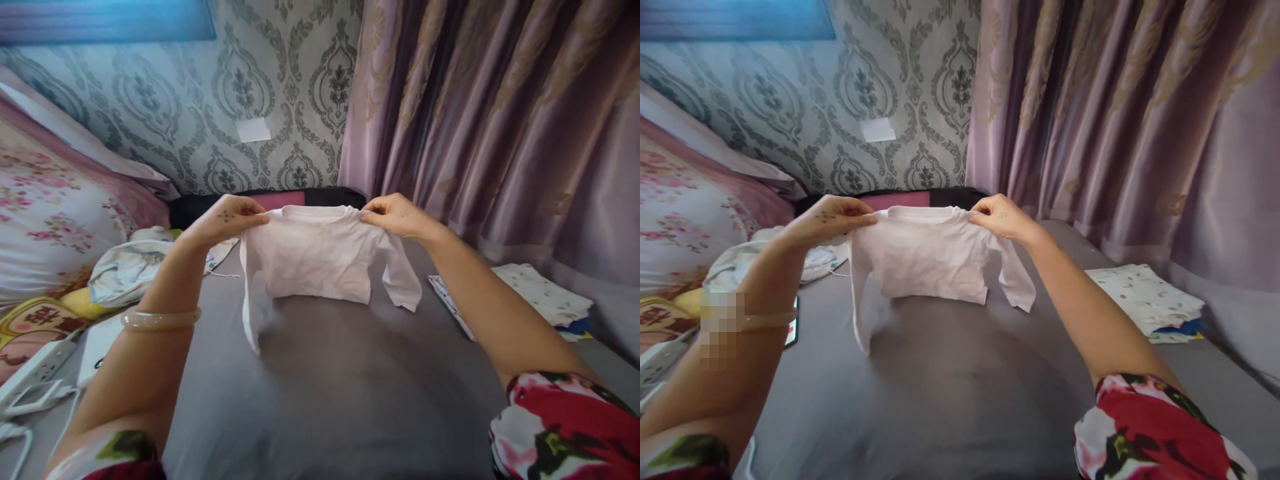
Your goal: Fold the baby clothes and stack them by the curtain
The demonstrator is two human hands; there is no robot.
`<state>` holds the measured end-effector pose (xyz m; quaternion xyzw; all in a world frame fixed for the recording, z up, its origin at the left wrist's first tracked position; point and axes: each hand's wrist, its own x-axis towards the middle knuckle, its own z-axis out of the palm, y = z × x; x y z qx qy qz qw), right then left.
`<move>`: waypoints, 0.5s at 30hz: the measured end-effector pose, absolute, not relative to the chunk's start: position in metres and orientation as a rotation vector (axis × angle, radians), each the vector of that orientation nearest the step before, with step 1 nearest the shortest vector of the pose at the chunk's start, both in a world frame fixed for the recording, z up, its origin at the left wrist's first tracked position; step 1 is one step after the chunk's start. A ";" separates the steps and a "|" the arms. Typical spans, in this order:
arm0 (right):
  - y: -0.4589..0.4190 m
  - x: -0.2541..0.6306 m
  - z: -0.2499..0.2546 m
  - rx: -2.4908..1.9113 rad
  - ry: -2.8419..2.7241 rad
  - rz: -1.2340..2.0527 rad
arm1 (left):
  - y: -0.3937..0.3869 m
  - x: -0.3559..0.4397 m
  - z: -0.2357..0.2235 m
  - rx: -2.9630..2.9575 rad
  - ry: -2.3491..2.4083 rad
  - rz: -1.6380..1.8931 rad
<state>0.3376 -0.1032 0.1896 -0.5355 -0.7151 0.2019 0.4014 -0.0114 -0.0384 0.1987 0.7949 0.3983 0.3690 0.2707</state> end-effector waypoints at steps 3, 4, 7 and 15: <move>-0.095 0.333 0.190 -1.392 -1.876 0.295 | -0.026 -0.003 0.190 2.287 1.189 1.184; -0.093 0.332 0.191 -1.380 -1.859 0.190 | -0.026 0.002 0.190 2.320 1.221 1.343; -0.085 0.327 0.194 -1.301 -1.715 -0.168 | -0.031 0.019 0.197 2.282 1.243 1.982; -0.053 0.321 0.183 -1.368 -1.677 -0.537 | -0.005 0.042 0.197 2.193 1.388 1.852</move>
